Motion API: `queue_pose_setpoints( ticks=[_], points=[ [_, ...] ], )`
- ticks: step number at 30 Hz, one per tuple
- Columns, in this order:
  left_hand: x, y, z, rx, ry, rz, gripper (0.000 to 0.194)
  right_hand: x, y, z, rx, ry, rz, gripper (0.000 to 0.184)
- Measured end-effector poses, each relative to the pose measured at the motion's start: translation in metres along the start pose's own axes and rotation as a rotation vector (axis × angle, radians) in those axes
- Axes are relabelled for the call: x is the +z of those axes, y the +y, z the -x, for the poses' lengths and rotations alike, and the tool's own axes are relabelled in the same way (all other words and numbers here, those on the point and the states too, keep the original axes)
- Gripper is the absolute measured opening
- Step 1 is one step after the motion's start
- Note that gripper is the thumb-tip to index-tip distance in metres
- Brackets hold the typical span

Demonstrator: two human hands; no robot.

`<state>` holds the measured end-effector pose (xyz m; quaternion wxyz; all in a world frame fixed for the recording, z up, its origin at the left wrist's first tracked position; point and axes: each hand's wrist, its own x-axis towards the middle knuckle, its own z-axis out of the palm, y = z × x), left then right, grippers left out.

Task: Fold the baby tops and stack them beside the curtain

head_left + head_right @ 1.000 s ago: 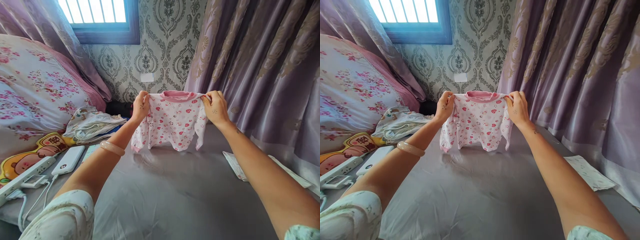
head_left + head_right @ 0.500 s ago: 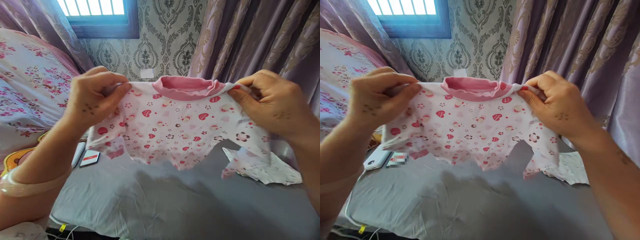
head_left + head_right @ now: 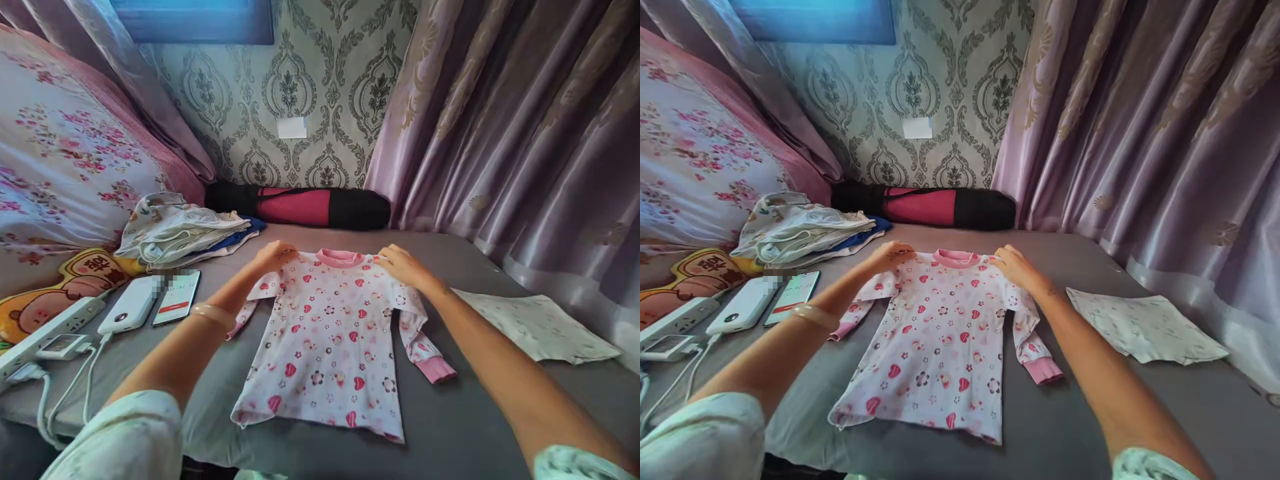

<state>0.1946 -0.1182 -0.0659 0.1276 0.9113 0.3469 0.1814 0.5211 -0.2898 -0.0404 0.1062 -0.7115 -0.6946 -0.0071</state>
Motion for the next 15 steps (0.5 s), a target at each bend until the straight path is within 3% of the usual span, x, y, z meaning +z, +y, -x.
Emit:
queue_pose_setpoints(
  ticks=[3,6,9,15],
  points=[
    [0.044,-0.011,-0.006,-0.085,0.053,-0.103,0.031,0.033,0.0,-0.003,0.09,-0.072,0.06,0.029],
    [0.068,-0.017,-0.01,-0.071,0.108,-0.197,0.03,0.046,-0.001,-0.007,0.123,-0.103,0.126,0.032],
    [0.076,-0.024,-0.012,-0.073,0.123,-0.266,0.034,0.054,0.0,-0.014,0.117,-0.124,0.18,0.032],
    [0.075,-0.039,-0.015,0.002,0.081,-0.383,0.04,0.069,0.007,-0.036,0.089,-0.137,0.23,0.031]
  ],
)
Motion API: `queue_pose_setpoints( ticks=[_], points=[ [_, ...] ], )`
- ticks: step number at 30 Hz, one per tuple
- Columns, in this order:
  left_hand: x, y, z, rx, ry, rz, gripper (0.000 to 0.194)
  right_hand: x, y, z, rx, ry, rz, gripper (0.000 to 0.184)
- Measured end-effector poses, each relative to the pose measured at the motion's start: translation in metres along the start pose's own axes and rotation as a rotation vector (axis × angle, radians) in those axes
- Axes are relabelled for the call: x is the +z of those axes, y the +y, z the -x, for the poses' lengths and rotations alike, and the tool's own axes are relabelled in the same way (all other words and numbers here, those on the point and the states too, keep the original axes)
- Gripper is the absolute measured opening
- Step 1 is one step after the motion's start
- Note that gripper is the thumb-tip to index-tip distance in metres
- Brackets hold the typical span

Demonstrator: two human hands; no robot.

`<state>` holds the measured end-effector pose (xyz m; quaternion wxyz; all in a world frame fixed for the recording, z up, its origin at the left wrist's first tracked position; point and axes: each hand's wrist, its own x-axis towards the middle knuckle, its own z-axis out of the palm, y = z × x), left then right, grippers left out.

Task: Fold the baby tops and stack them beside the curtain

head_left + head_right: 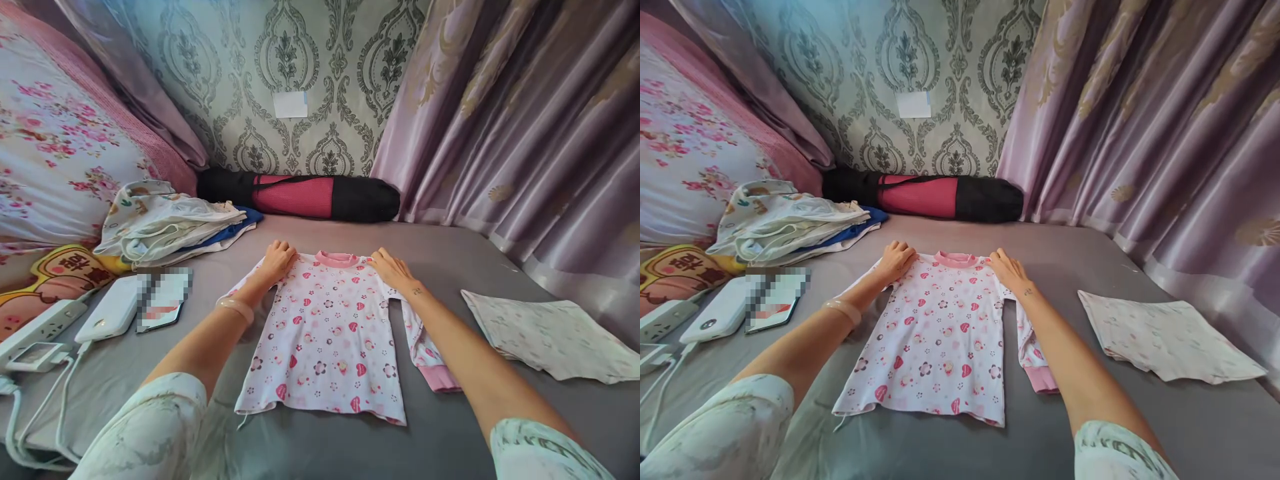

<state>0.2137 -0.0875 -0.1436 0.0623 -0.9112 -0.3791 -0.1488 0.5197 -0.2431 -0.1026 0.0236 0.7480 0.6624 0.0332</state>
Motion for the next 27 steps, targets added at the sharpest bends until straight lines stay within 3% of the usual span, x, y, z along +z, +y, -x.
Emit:
queue_pose_setpoints(
  ticks=[13,17,21,24,27],
  points=[
    [0.023,-0.036,-0.059,0.056,0.008,-0.089,0.036,0.023,0.013,-0.073,0.022,-0.034,-0.01,0.033],
    [0.032,-0.042,-0.072,0.003,-0.038,-0.097,0.036,0.025,0.015,-0.088,0.045,-0.02,-0.04,0.033],
    [0.031,-0.034,-0.075,-0.136,-0.157,-0.047,0.031,0.027,0.014,-0.091,0.063,-0.051,-0.115,0.032],
    [0.025,-0.016,-0.08,-0.216,-0.108,-0.055,0.024,0.026,0.007,-0.095,0.04,0.044,-0.149,0.027],
    [0.022,0.009,-0.086,-0.121,-0.058,-0.006,0.022,0.025,-0.009,-0.101,-0.001,0.176,-0.198,0.022]
  ],
)
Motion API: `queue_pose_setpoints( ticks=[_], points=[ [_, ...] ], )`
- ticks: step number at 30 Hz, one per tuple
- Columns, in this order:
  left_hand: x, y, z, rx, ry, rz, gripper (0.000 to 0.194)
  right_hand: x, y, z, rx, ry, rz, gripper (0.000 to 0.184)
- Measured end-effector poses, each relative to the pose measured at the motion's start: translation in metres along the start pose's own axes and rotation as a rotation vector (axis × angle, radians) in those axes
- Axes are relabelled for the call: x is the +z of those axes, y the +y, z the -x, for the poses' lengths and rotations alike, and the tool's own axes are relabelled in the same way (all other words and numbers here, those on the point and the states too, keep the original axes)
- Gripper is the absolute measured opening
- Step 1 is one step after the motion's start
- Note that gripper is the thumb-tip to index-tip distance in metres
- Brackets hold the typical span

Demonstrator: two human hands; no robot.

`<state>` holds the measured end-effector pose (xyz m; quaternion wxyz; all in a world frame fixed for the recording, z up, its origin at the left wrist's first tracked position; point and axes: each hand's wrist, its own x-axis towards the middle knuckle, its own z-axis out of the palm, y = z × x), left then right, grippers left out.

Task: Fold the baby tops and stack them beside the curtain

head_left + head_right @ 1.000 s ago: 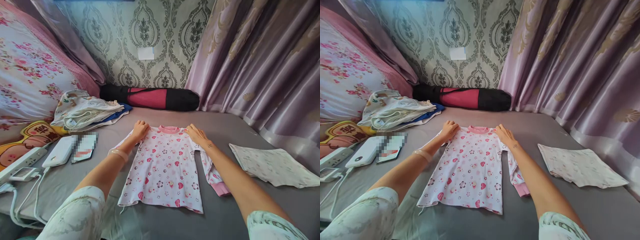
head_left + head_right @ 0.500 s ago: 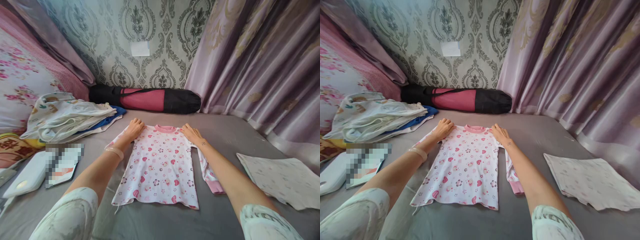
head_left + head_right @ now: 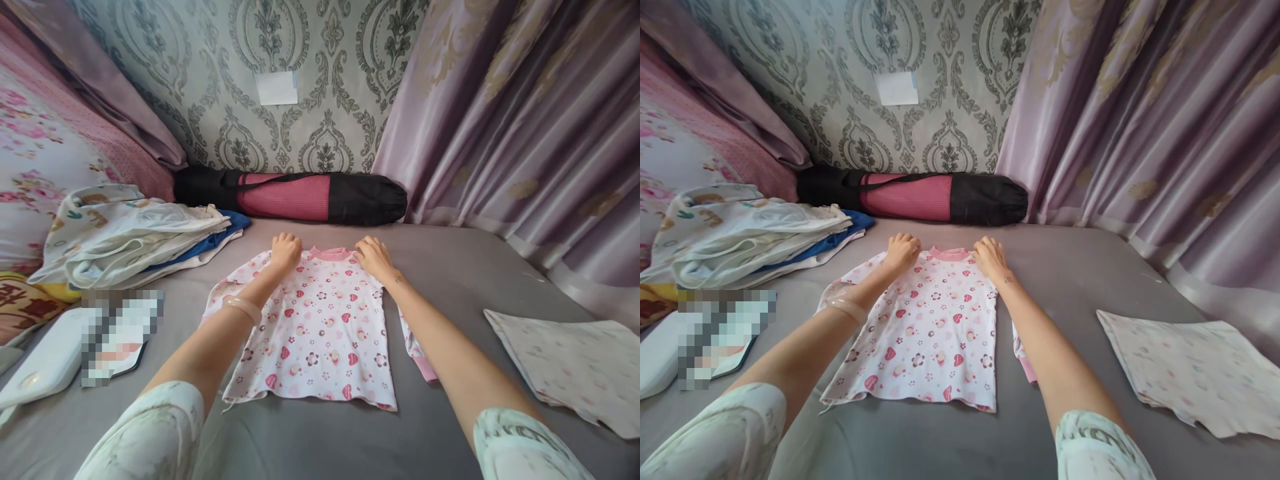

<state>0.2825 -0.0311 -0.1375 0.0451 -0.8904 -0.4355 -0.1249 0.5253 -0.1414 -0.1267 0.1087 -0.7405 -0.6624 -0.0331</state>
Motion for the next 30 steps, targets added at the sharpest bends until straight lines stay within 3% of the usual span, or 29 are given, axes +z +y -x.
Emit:
queue_pose_setpoints(
  ticks=[4,8,11,13,16,19,21,23,26,30],
  points=[
    [0.017,0.024,-0.001,0.287,-0.037,0.149,0.028,0.013,-0.021,-0.005,-0.041,0.012,-0.096,0.023],
    [0.043,0.027,0.003,0.219,0.044,0.221,0.038,0.034,-0.028,-0.001,-0.03,0.049,-0.11,0.029],
    [0.054,0.023,0.004,0.187,0.035,0.212,0.042,0.043,-0.03,0.0,0.017,0.076,-0.122,0.031],
    [0.055,0.021,0.004,0.184,0.012,0.2,0.044,0.038,-0.027,-0.001,-0.004,0.036,-0.221,0.031],
    [0.053,0.02,0.004,0.18,-0.028,0.212,0.045,0.013,-0.006,0.006,0.009,0.03,-0.499,0.035],
    [0.046,0.023,0.006,0.127,-0.052,0.197,0.045,-0.02,0.036,0.042,0.203,0.109,-0.614,0.019],
    [0.04,0.031,0.007,0.072,-0.029,0.164,0.045,-0.038,0.065,0.083,0.366,-0.024,-0.649,0.011],
    [0.034,0.046,0.007,0.04,0.031,0.152,0.042,-0.048,0.085,0.126,0.518,-0.185,-0.652,0.014],
    [0.029,0.081,0.001,0.12,0.08,0.216,0.033,-0.052,0.095,0.175,0.6,-0.323,-0.552,0.023],
    [0.037,0.133,-0.011,0.386,0.046,0.38,0.027,-0.045,0.081,0.201,0.507,-0.373,-0.362,0.029]
  ],
)
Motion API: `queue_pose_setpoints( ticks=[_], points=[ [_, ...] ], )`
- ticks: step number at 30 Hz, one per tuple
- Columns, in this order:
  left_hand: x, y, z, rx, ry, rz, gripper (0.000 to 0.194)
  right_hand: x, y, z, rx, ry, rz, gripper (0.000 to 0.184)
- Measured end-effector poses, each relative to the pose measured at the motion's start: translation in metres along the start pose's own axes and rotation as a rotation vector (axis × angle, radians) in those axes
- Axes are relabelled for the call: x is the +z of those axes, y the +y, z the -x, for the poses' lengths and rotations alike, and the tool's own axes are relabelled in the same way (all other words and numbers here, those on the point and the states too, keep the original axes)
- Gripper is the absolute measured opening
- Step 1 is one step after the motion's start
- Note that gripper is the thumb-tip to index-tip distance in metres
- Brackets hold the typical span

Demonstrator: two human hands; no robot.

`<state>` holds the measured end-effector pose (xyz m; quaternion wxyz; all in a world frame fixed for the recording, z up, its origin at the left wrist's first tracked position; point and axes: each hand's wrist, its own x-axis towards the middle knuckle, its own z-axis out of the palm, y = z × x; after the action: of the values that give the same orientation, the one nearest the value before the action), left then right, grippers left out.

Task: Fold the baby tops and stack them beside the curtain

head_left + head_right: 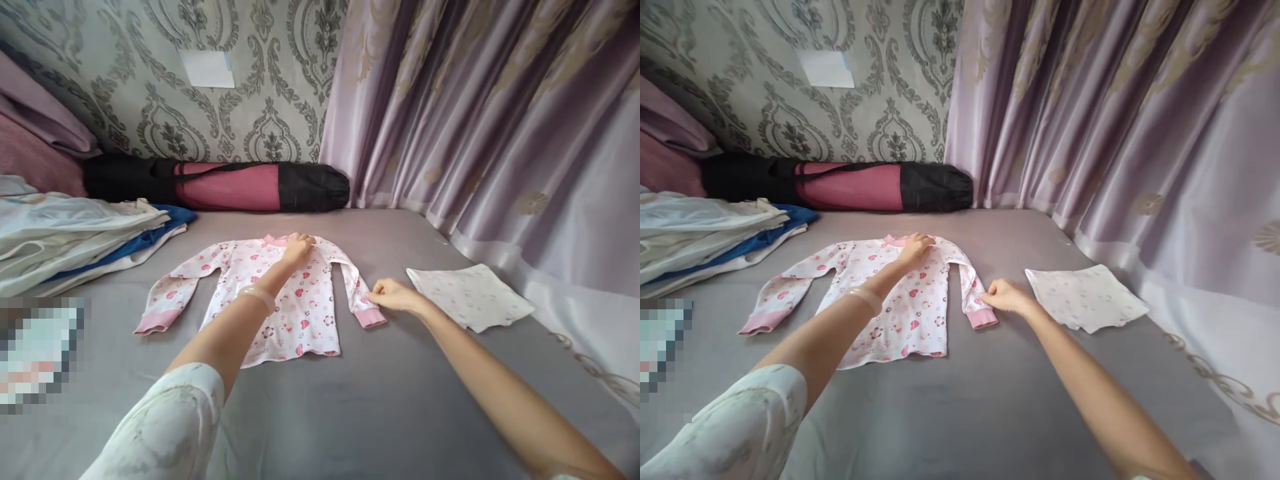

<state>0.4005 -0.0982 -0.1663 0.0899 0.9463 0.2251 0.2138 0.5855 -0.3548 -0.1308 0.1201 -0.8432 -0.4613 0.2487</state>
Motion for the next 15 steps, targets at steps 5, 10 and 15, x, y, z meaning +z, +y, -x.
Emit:
queue_pose_setpoints(
  ticks=[5,10,15],
  points=[
    [0.029,0.022,-0.01,-0.023,0.06,0.151,0.032,0.009,-0.008,0.004,-0.028,-0.015,0.006,0.029],
    [0.036,0.021,-0.006,-0.072,0.058,0.17,0.037,-0.008,-0.012,-0.001,-0.065,-0.081,-0.232,0.02],
    [0.034,0.022,-0.006,-0.084,0.019,0.156,0.039,-0.049,-0.009,-0.018,-0.067,0.017,-0.327,0.014]
  ],
)
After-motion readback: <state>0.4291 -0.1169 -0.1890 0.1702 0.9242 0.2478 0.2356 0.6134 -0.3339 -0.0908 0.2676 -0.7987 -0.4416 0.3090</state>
